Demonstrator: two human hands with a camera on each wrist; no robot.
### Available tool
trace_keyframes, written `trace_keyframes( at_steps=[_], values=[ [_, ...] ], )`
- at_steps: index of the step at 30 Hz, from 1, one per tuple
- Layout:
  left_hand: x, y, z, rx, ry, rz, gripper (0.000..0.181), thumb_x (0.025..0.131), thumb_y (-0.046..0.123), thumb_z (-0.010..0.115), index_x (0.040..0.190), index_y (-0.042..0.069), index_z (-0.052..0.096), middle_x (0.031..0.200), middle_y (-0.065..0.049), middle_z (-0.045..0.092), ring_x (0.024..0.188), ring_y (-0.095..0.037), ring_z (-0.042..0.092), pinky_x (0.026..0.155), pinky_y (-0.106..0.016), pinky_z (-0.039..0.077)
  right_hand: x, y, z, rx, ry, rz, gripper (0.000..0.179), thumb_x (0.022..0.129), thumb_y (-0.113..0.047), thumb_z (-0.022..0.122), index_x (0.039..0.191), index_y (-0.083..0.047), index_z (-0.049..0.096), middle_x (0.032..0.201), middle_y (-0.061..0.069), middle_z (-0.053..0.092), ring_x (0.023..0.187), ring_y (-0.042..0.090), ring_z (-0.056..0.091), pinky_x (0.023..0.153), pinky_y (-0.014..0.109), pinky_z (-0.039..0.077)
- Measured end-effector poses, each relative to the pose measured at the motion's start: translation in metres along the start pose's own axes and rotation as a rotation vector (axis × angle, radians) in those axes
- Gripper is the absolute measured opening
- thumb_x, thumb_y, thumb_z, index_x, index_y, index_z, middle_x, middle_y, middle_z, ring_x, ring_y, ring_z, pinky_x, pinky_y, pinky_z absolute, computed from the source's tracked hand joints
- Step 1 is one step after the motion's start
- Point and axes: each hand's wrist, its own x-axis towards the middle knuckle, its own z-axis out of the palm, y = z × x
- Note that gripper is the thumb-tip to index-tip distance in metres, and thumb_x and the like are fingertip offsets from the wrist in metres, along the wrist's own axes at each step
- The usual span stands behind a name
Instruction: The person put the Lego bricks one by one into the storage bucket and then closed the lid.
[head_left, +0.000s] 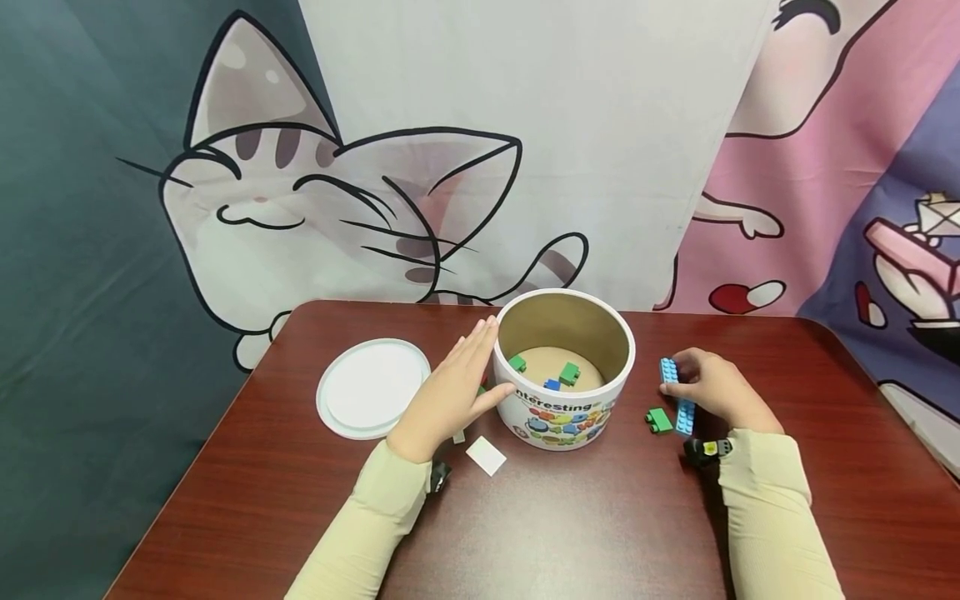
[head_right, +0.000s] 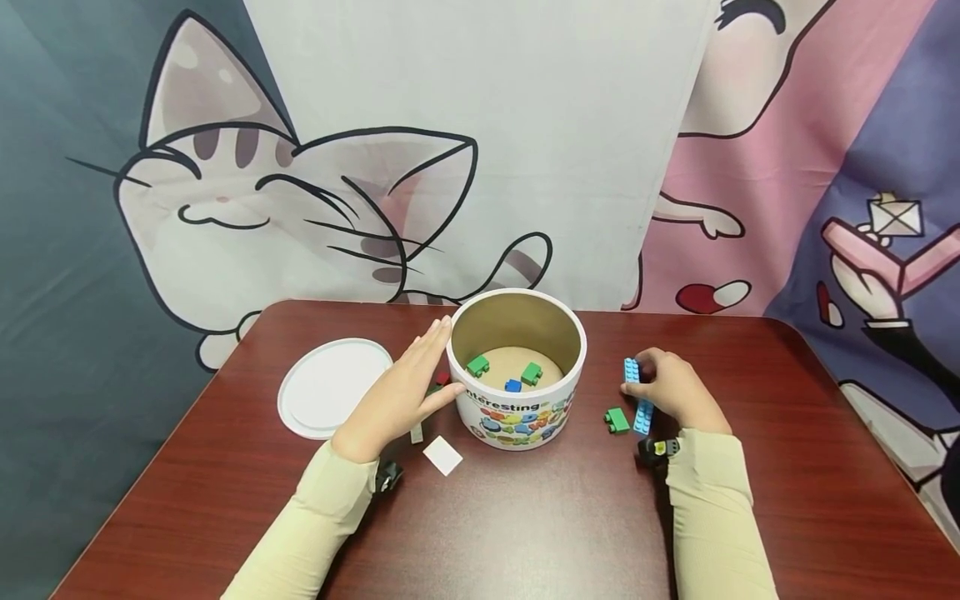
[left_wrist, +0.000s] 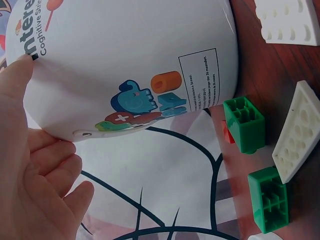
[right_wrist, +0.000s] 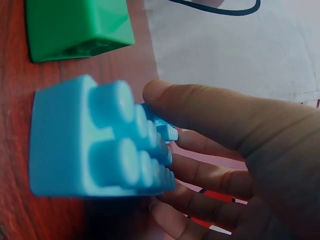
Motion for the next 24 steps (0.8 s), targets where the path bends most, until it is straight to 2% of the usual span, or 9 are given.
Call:
trace_keyframes(
  at_steps=[8,14,24],
  values=[
    [0.0004,0.0002,0.0003,0.006,-0.007,-0.006,0.087,0.098,0.043,0.066,0.161,0.002,0.021,0.166,-0.012,0.023,0.154,-0.022,0.018,0.124,-0.04,0.018,0.0019,-0.0019,0.0034,0.019,-0.009,-0.019,0.064,0.086,-0.025,0.08,0.129,0.013,0.053,0.111,0.031,0.065,0.095,0.04,0.065,0.085,0.058,0.055],
    [0.0003,0.0009,-0.0003,0.002,-0.008,-0.004,0.087,0.098,0.043,0.066,0.16,0.001,0.021,0.166,-0.012,0.024,0.154,-0.021,0.018,0.124,-0.04,0.019,0.0029,0.0,0.0049,0.004,-0.009,-0.033,0.07,0.086,-0.024,0.08,0.137,0.013,0.048,0.118,0.036,0.062,0.102,0.046,0.062,0.089,0.063,0.053],
    [0.0002,0.0012,-0.0008,-0.004,-0.006,-0.004,0.086,0.099,0.042,0.065,0.16,0.001,0.022,0.166,-0.013,0.025,0.154,-0.025,0.02,0.124,-0.042,0.02,0.0053,-0.0011,0.0087,-0.002,0.028,-0.015,0.049,0.087,-0.015,0.078,0.126,0.009,0.058,0.109,0.029,0.066,0.095,0.04,0.063,0.084,0.06,0.054]
  ],
)
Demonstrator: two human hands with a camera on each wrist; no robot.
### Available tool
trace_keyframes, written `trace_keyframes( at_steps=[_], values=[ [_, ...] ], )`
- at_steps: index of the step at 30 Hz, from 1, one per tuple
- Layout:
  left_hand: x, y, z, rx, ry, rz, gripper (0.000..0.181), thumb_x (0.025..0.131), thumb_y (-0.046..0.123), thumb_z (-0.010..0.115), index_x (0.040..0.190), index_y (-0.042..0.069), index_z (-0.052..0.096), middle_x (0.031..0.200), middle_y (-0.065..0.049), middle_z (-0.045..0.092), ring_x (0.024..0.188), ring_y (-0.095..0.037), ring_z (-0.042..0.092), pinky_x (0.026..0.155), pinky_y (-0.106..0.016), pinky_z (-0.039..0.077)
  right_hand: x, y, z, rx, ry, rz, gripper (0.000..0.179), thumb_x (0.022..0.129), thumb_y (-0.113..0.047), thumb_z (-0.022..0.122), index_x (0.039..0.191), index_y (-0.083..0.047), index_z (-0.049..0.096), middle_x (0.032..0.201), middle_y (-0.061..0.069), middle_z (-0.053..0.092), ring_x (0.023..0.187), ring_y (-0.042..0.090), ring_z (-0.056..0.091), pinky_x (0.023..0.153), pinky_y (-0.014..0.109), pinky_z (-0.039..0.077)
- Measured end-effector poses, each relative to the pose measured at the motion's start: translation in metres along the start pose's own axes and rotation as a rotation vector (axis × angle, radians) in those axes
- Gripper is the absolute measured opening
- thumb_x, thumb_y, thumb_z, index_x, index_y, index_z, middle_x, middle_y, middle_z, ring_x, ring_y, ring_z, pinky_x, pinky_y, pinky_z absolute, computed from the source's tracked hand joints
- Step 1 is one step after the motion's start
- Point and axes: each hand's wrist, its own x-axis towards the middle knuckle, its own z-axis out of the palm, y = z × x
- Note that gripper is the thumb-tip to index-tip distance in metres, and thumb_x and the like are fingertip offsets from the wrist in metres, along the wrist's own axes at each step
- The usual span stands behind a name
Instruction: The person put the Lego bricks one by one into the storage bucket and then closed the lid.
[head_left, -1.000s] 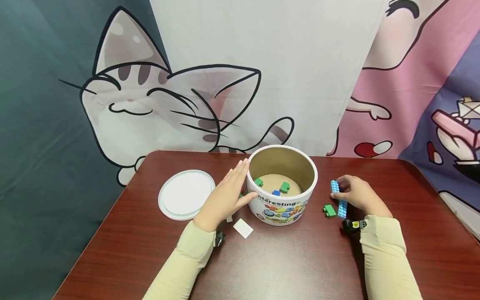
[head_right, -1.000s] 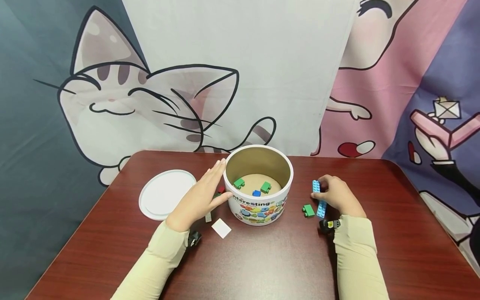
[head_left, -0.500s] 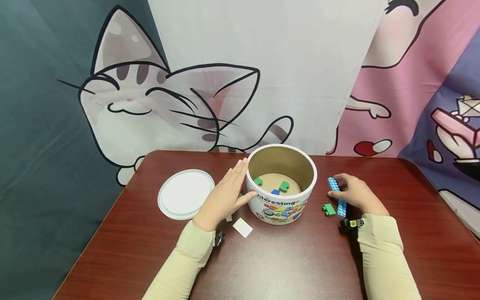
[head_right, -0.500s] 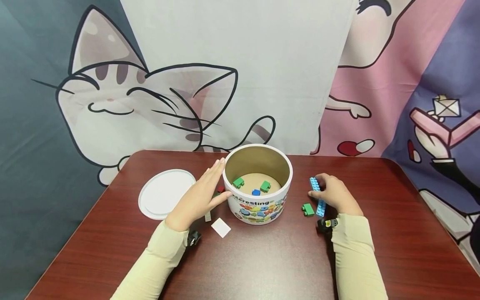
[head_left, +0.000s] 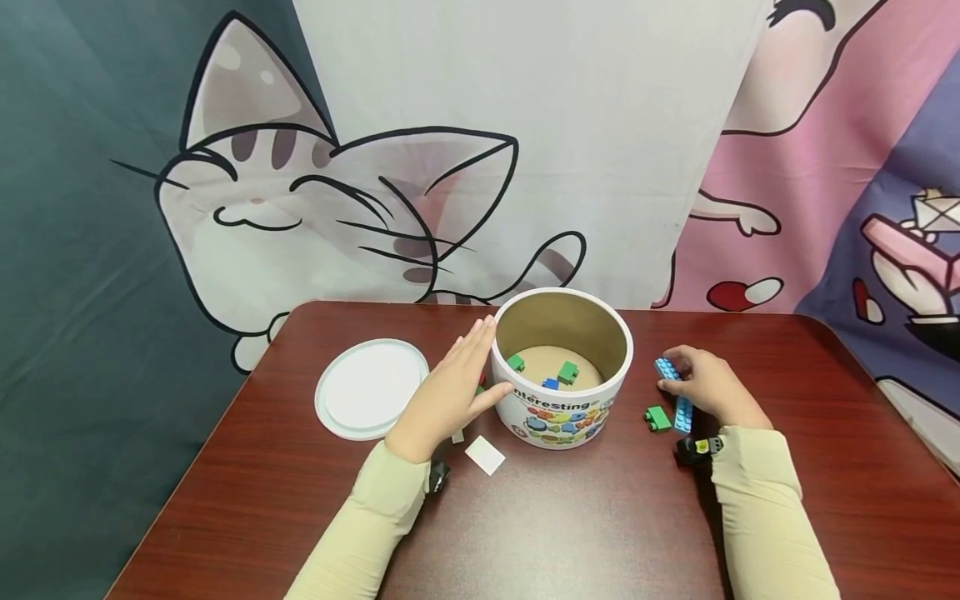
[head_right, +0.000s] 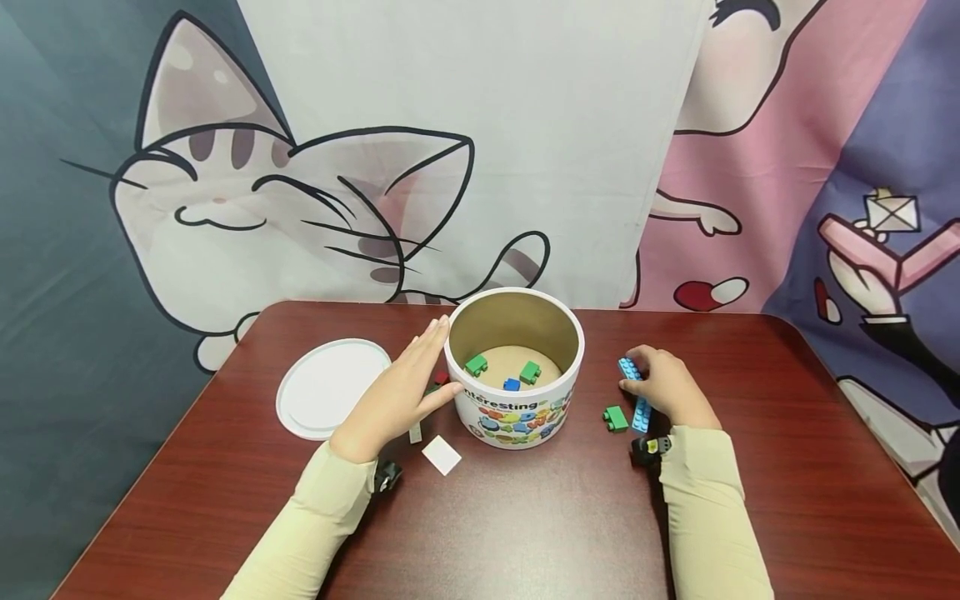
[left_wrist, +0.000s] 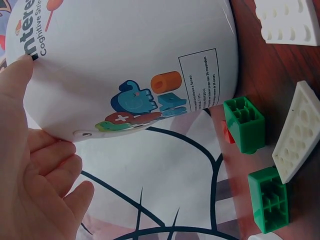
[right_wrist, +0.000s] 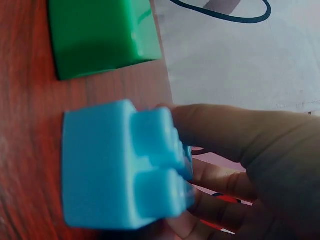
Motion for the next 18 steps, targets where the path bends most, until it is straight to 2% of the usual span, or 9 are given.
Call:
trace_keyframes(
  at_steps=[9,13,18],
  values=[
    [0.0,0.0,0.001,0.001,-0.004,-0.004,0.085,0.099,0.043,0.065,0.16,0.001,0.022,0.166,-0.012,0.024,0.154,-0.024,0.019,0.124,-0.04,0.019,0.001,-0.004,0.0,-0.005,0.031,-0.016,0.039,0.087,-0.004,0.074,0.12,0.01,0.06,0.107,0.032,0.066,0.098,0.045,0.063,0.086,0.061,0.052],
    [0.0,0.0,0.001,0.004,-0.002,0.0,0.085,0.099,0.042,0.065,0.16,0.001,0.022,0.166,-0.012,0.024,0.154,-0.023,0.019,0.124,-0.04,0.019,0.001,-0.009,-0.004,-0.009,0.042,-0.026,0.039,0.089,-0.004,0.073,0.122,0.01,0.059,0.111,0.034,0.064,0.101,0.048,0.062,0.089,0.063,0.051],
    [0.0,-0.001,0.0,0.0,0.003,0.001,0.086,0.099,0.042,0.065,0.16,0.001,0.022,0.166,-0.013,0.025,0.154,-0.022,0.019,0.124,-0.041,0.02,-0.001,-0.022,-0.012,-0.001,0.094,-0.06,0.041,0.09,-0.006,0.073,0.126,0.007,0.059,0.116,0.034,0.063,0.102,0.048,0.062,0.088,0.064,0.052]
  ],
)
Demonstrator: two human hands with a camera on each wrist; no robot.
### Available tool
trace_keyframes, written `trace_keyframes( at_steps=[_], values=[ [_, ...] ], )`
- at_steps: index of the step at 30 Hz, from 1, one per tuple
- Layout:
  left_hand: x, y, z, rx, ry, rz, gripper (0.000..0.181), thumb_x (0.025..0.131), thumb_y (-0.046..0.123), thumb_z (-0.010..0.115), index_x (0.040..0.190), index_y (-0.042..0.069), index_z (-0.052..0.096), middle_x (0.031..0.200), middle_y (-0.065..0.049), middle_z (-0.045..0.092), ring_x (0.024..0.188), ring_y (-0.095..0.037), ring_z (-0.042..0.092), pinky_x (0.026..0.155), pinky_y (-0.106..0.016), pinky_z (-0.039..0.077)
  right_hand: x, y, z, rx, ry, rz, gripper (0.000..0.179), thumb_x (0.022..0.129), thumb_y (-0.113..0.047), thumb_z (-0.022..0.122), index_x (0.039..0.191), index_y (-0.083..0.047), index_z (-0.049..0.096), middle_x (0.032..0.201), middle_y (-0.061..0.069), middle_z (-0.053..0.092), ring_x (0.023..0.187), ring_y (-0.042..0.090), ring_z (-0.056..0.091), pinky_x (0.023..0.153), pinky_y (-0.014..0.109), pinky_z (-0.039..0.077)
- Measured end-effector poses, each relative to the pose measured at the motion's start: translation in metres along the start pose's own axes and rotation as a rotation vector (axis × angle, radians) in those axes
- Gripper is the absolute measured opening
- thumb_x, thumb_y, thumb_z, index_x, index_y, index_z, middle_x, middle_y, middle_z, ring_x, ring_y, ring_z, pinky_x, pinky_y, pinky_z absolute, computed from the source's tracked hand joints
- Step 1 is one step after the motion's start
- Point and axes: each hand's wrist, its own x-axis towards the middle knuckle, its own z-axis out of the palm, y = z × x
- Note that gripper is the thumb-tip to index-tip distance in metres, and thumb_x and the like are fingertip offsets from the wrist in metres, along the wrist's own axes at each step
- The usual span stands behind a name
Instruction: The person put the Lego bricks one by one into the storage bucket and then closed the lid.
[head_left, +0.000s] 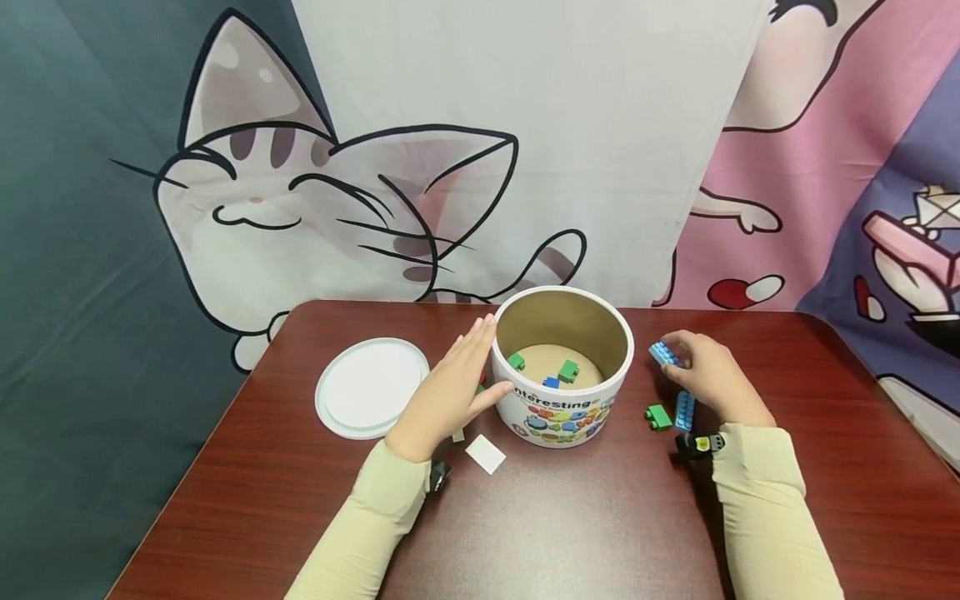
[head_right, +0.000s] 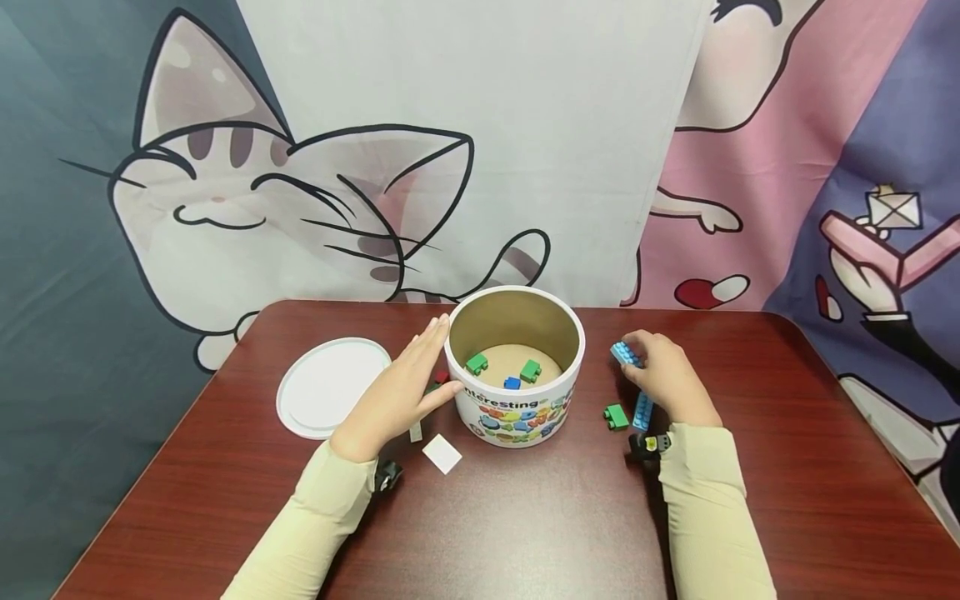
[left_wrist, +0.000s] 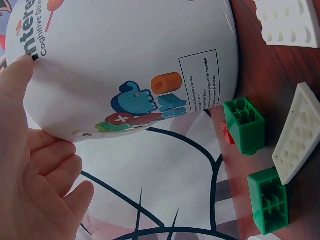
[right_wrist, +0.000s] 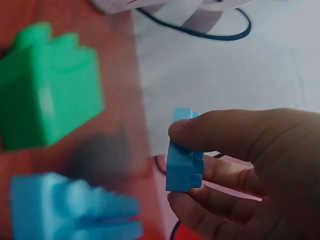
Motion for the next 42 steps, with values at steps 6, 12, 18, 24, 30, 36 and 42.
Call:
trace_keyframes(
  at_steps=[6,12,18,24,30,36,42],
  values=[
    [0.001,-0.001,0.0,0.002,0.004,0.0,0.085,0.099,0.042,0.065,0.16,0.001,0.021,0.166,-0.014,0.025,0.154,-0.022,0.018,0.124,-0.042,0.02,0.0,-0.02,-0.012,-0.011,0.105,-0.079,0.041,0.087,-0.003,0.073,0.126,0.003,0.061,0.107,0.028,0.064,0.089,0.037,0.058,0.075,0.052,0.052],
    [0.001,-0.002,0.0,0.002,0.005,0.002,0.085,0.099,0.042,0.065,0.16,0.001,0.021,0.166,-0.013,0.024,0.154,-0.022,0.018,0.124,-0.041,0.02,-0.003,-0.041,-0.021,-0.007,0.199,-0.117,0.04,0.088,-0.006,0.073,0.127,-0.001,0.062,0.102,0.021,0.062,0.086,0.03,0.055,0.071,0.044,0.048],
    [0.0,-0.002,-0.001,0.001,0.008,0.0,0.085,0.099,0.042,0.065,0.16,0.002,0.022,0.166,-0.014,0.025,0.154,-0.024,0.02,0.124,-0.042,0.021,-0.009,-0.063,-0.028,0.032,0.303,-0.163,0.041,0.088,-0.006,0.074,0.129,-0.006,0.065,0.098,0.013,0.062,0.083,0.022,0.053,0.069,0.027,0.044],
    [0.0,-0.002,-0.002,0.004,0.006,-0.002,0.086,0.099,0.042,0.065,0.161,0.002,0.021,0.166,-0.014,0.025,0.154,-0.023,0.019,0.124,-0.042,0.021,-0.015,-0.083,-0.031,0.115,0.384,-0.221,0.043,0.087,-0.005,0.077,0.129,-0.007,0.067,0.1,0.01,0.064,0.083,0.007,0.053,0.073,0.007,0.041],
    [0.0,-0.002,-0.002,0.0,0.014,0.006,0.086,0.099,0.043,0.065,0.161,0.002,0.021,0.165,-0.014,0.026,0.154,-0.024,0.02,0.123,-0.043,0.022,-0.018,-0.104,-0.029,0.207,0.421,-0.285,0.045,0.085,0.0,0.079,0.128,-0.006,0.068,0.1,0.01,0.066,0.083,0.001,0.056,0.076,0.003,0.046],
    [-0.001,-0.002,-0.001,0.004,0.008,0.005,0.087,0.099,0.043,0.065,0.161,0.002,0.02,0.166,-0.014,0.025,0.154,-0.024,0.019,0.124,-0.043,0.021,-0.018,-0.12,-0.017,0.31,0.42,-0.33,0.048,0.084,0.004,0.079,0.129,-0.007,0.068,0.102,0.008,0.067,0.088,0.002,0.06,0.078,0.007,0.05],
    [-0.001,0.0,0.001,-0.001,0.0,0.005,0.086,0.099,0.042,0.065,0.16,0.001,0.021,0.166,-0.014,0.025,0.154,-0.023,0.019,0.124,-0.043,0.022,-0.015,-0.131,-0.007,0.323,0.391,-0.344,0.046,0.084,0.003,0.079,0.128,-0.007,0.068,0.103,0.007,0.067,0.089,0.006,0.061,0.077,0.011,0.052]
  ],
)
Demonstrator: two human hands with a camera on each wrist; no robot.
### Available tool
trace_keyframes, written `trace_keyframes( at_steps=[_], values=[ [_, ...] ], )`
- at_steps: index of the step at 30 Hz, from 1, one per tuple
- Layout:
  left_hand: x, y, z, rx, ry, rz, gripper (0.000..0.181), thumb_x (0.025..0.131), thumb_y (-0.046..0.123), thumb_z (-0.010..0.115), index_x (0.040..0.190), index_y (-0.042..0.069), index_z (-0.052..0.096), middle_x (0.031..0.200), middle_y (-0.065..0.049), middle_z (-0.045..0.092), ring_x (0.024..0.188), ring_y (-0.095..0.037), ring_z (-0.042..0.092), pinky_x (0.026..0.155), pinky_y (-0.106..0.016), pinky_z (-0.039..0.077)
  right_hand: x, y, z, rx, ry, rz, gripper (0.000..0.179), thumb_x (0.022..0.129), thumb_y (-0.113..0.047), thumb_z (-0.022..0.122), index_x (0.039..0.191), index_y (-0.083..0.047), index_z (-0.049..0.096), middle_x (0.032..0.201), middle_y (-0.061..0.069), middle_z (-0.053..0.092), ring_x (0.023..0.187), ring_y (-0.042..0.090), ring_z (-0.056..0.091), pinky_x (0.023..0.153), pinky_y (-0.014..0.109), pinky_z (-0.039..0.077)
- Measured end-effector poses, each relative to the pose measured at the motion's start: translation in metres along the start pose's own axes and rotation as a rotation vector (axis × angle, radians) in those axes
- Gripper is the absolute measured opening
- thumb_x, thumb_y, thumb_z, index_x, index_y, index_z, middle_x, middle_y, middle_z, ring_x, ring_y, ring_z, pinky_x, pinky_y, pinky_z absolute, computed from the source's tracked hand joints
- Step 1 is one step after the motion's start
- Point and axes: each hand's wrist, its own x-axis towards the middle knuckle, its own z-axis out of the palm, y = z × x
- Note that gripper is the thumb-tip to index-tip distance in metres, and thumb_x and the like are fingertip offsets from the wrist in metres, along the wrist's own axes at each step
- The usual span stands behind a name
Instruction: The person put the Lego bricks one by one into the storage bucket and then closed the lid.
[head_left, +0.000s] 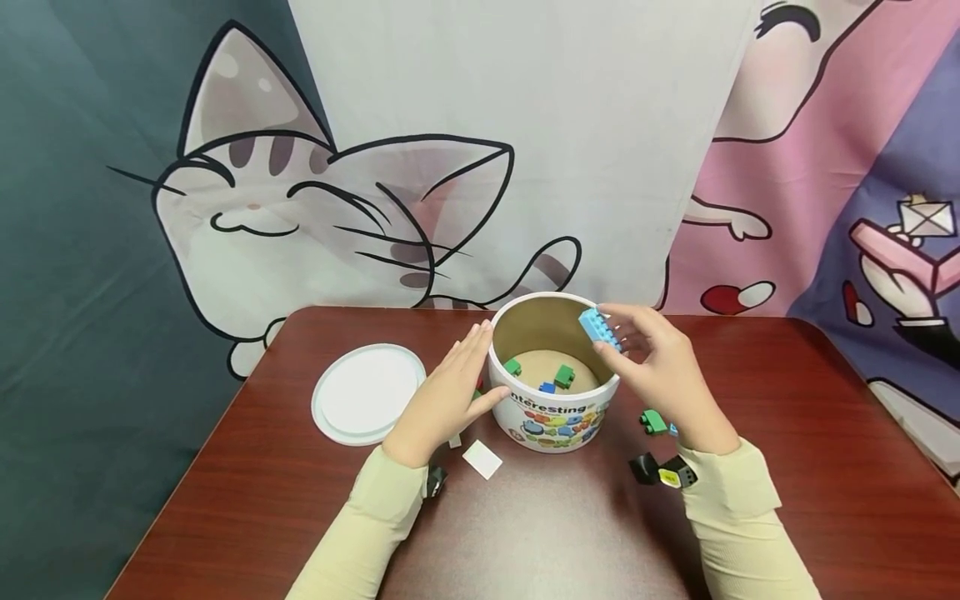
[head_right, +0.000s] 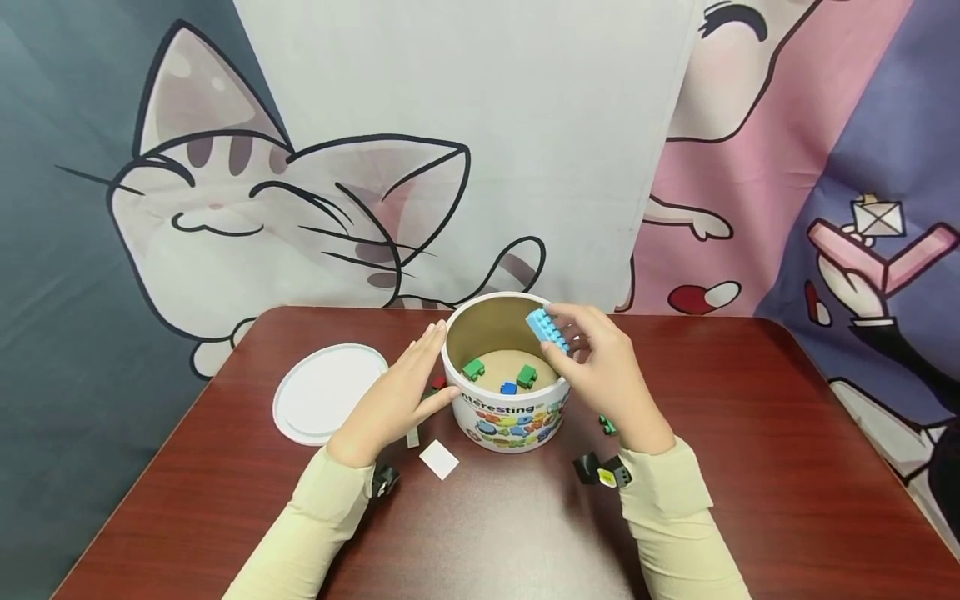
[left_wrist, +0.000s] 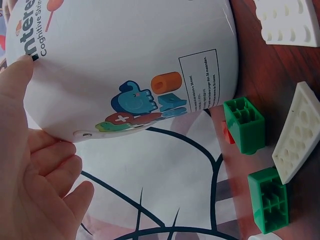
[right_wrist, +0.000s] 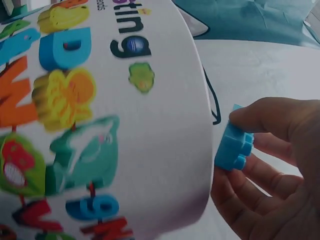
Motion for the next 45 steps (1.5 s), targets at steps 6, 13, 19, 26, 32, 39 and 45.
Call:
trace_keyframes(
  at_steps=[6,13,19,26,32,39,45],
  values=[
    [0.0,0.001,0.001,0.008,-0.001,0.003,0.086,0.099,0.043,0.064,0.16,0.002,0.022,0.166,-0.013,0.025,0.154,-0.022,0.019,0.124,-0.039,0.019,0.014,-0.007,0.008,-0.067,-0.127,0.055,0.04,0.088,-0.004,0.077,0.127,-0.007,0.068,0.104,0.007,0.068,0.085,0.016,0.061,0.074,0.024,0.054],
    [0.0,0.001,0.001,0.006,-0.001,0.005,0.085,0.099,0.043,0.064,0.16,0.002,0.021,0.166,-0.014,0.026,0.154,-0.021,0.018,0.124,-0.04,0.02,0.039,-0.011,0.021,-0.169,-0.348,0.075,0.033,0.09,-0.007,0.072,0.122,0.002,0.068,0.102,0.016,0.066,0.089,0.028,0.062,0.078,0.044,0.053],
    [0.001,0.003,0.001,0.002,-0.011,0.009,0.086,0.1,0.044,0.063,0.161,0.002,0.02,0.167,-0.012,0.023,0.154,-0.02,0.017,0.124,-0.043,0.022,0.046,-0.007,0.033,-0.238,-0.405,0.104,0.033,0.089,-0.006,0.07,0.119,0.007,0.067,0.099,0.018,0.064,0.09,0.031,0.062,0.082,0.046,0.054],
    [0.0,0.002,0.001,0.008,-0.018,-0.001,0.086,0.099,0.044,0.063,0.161,0.003,0.02,0.167,-0.011,0.022,0.155,-0.02,0.017,0.124,-0.039,0.019,0.04,-0.006,0.027,-0.214,-0.346,0.074,0.027,0.092,-0.007,0.068,0.117,0.004,0.068,0.102,0.018,0.065,0.093,0.031,0.062,0.084,0.049,0.053],
    [0.001,0.0,0.002,0.018,-0.005,0.008,0.086,0.099,0.044,0.063,0.161,0.002,0.02,0.166,-0.013,0.024,0.154,-0.024,0.02,0.124,-0.04,0.02,0.03,-0.002,0.012,-0.174,-0.212,-0.009,0.021,0.093,-0.006,0.069,0.113,0.0,0.071,0.103,0.013,0.067,0.09,0.026,0.065,0.082,0.046,0.055],
    [0.0,-0.001,0.002,0.014,-0.008,0.0,0.086,0.1,0.043,0.064,0.161,0.001,0.02,0.166,-0.013,0.024,0.154,-0.023,0.019,0.124,-0.039,0.019,0.016,0.014,-0.008,-0.161,-0.09,-0.116,0.021,0.088,0.001,0.072,0.11,-0.002,0.074,0.102,0.007,0.07,0.086,0.02,0.064,0.077,0.016,0.05],
    [0.0,-0.001,0.002,0.009,-0.004,-0.012,0.087,0.099,0.045,0.064,0.161,0.002,0.02,0.167,-0.013,0.023,0.155,-0.021,0.016,0.124,-0.039,0.018,0.004,0.031,-0.024,-0.16,-0.081,-0.078,0.022,0.088,0.002,0.073,0.109,-0.004,0.073,0.101,0.005,0.068,0.087,0.009,0.061,0.081,0.006,0.046]
  ],
)
